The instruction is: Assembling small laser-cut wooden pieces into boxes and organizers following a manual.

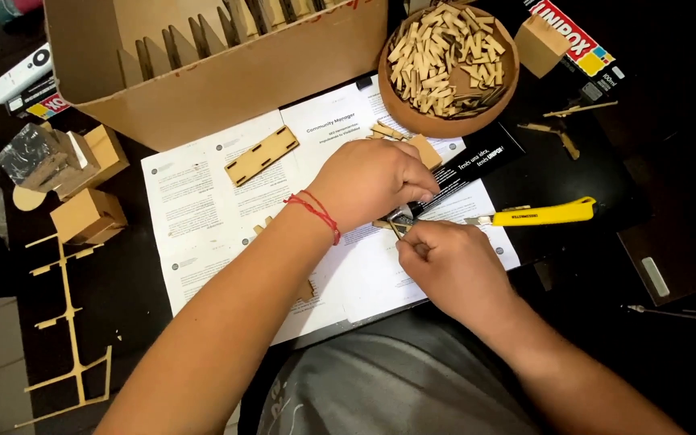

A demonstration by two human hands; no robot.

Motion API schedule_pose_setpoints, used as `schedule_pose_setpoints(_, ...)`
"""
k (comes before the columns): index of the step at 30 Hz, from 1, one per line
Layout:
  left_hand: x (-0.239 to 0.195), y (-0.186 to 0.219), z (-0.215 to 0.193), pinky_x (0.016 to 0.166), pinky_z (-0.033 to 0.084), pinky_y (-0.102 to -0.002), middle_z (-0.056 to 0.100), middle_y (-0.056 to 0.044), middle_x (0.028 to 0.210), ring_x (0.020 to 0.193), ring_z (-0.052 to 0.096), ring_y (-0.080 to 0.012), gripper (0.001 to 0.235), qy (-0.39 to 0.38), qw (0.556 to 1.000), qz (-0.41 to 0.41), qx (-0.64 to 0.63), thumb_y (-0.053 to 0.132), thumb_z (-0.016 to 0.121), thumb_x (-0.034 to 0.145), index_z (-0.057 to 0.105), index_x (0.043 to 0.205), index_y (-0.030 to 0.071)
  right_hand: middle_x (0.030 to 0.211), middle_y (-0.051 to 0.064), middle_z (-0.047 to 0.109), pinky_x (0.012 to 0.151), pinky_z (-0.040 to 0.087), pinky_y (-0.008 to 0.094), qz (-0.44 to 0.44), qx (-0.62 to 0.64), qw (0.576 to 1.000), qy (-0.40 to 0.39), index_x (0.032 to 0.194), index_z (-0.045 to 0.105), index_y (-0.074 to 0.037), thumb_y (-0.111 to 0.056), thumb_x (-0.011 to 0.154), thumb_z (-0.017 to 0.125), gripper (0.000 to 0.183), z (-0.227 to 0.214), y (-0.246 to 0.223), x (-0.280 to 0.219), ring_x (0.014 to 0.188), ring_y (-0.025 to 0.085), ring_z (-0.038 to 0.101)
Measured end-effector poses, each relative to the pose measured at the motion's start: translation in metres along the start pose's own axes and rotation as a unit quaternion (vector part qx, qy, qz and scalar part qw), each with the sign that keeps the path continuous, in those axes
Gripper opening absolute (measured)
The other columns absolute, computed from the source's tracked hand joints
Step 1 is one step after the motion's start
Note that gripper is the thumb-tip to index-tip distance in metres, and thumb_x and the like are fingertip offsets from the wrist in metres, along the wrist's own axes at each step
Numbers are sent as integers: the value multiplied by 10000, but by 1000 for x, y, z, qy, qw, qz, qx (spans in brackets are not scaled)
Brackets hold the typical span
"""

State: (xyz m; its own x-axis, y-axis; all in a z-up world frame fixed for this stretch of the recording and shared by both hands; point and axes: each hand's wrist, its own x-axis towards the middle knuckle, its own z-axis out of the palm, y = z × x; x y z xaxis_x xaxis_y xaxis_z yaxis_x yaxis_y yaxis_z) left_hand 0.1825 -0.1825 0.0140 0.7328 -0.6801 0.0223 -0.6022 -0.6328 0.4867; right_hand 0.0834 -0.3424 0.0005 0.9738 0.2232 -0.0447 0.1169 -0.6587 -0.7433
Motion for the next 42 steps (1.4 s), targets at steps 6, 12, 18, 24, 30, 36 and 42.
schedule_pose_setpoints(6,0,-1,2,830,555,-447,692,45,869,893,690,-251,142,-9,1000,-12,-21,409,667,904,774,984,361,518,117,628,499,531,323,25,-6,1000,-10,786,774,-21,-63,837,678,116,-2,-5,-3,529,217,632)
schedule_pose_setpoints(12,-2,-1,1,836,556,-450,692,30,883,905,691,-261,147,-4,999,-11,-43,396,664,913,773,992,337,517,118,618,492,520,326,23,-11,1000,-8,778,763,-18,-75,851,674,129,2,0,-3,529,220,627)
schedule_pose_setpoints(18,-2,2,-1,814,558,-449,685,25,859,879,688,-265,149,2,1000,0,-10,390,662,912,774,999,346,529,124,624,507,535,311,17,-18,1000,-5,818,774,-15,-73,862,666,130,1,0,-2,532,211,632)
schedule_pose_setpoints(24,-4,3,-2,809,560,-460,689,10,867,885,691,-275,152,8,1000,7,-9,383,663,913,774,999,323,539,141,630,490,528,329,4,-6,1000,1,824,765,5,-57,863,663,126,2,-1,-4,544,228,646)
schedule_pose_setpoints(30,-20,11,-30,825,566,-492,727,-51,917,919,704,-334,215,122,991,24,-54,332,590,977,727,1117,244,504,100,602,489,516,289,-6,-10,1000,15,837,771,-1,-44,864,652,130,1,-1,-4,512,188,614)
schedule_pose_setpoints(36,-101,3,-56,738,550,-331,725,46,884,780,691,-175,180,226,957,-185,9,292,682,947,736,1115,255,471,100,595,431,463,271,-35,3,999,41,854,770,3,-56,865,662,123,-3,-2,-3,437,186,582)
schedule_pose_setpoints(42,-167,10,-48,766,579,-380,738,-45,1010,917,719,-238,307,142,904,-399,50,232,618,907,726,1190,187,568,48,607,549,513,312,-183,-8,969,163,799,755,-106,-21,816,733,89,-21,-15,1,570,220,628)
